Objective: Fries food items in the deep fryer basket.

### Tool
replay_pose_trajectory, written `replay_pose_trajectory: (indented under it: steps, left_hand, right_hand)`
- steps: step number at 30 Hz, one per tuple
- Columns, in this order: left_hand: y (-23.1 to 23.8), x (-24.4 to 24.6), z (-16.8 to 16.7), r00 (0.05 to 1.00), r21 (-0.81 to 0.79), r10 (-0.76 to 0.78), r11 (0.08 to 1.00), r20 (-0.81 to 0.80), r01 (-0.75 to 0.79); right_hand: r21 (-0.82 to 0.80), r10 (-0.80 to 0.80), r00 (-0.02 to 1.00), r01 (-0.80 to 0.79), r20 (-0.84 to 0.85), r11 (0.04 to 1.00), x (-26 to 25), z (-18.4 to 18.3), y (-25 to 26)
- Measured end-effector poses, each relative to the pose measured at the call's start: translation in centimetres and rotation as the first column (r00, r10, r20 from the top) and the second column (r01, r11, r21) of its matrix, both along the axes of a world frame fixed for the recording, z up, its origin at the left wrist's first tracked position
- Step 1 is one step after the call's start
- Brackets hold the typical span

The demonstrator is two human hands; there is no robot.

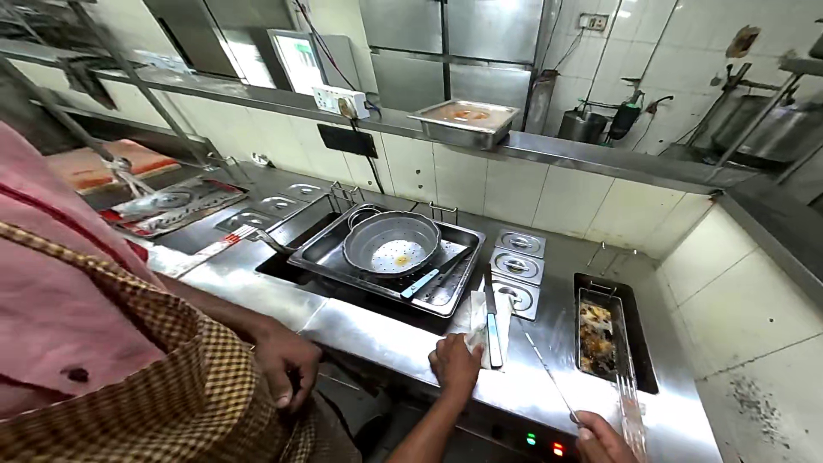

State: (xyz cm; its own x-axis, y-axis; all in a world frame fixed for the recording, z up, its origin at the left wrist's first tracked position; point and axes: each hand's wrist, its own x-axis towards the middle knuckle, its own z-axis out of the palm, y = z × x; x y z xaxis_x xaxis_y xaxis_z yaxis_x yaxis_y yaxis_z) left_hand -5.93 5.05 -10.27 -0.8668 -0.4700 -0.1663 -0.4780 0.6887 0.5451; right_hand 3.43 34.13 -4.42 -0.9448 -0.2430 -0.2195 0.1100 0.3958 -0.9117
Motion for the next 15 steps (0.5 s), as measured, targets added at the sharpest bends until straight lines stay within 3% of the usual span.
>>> replay_pose_trajectory:
  steps: [3, 9, 12, 15]
  left_hand:
    - [-0.2, -0.4, 0.0, 0.998, 0.081, -0.019, 0.996, -0.059, 0.024]
    - [0.5, 0.0, -0.7, 0.933, 0.316, 0.006, 0.942, -0.361, 0.116]
    - [0.7, 0.1, -2.3, 0.856, 0.241, -0.23, 0.897, -0.462, 0.371]
    - [0.8, 0.0, -3.2, 0.819, -0.025, -0.483, 0.865, -0.308, 0.501]
  right_hand:
    - [0.169, 0.083, 0.996, -0.077, -0.031, 0.983, -1.6, -1.9, -2.7]
    - [0.246, 0.163, 0.986, -0.164, 0.026, 0.955, -2.0, -4.2, -4.9]
    - [0.311, 0.223, 0.975, -0.216, 0.015, 0.925, -1.5, -4.4, -5.3]
    - [0.328, 0.219, 0.976, -0.206, -0.003, 0.922, -1.0, -4.4, -5.8]
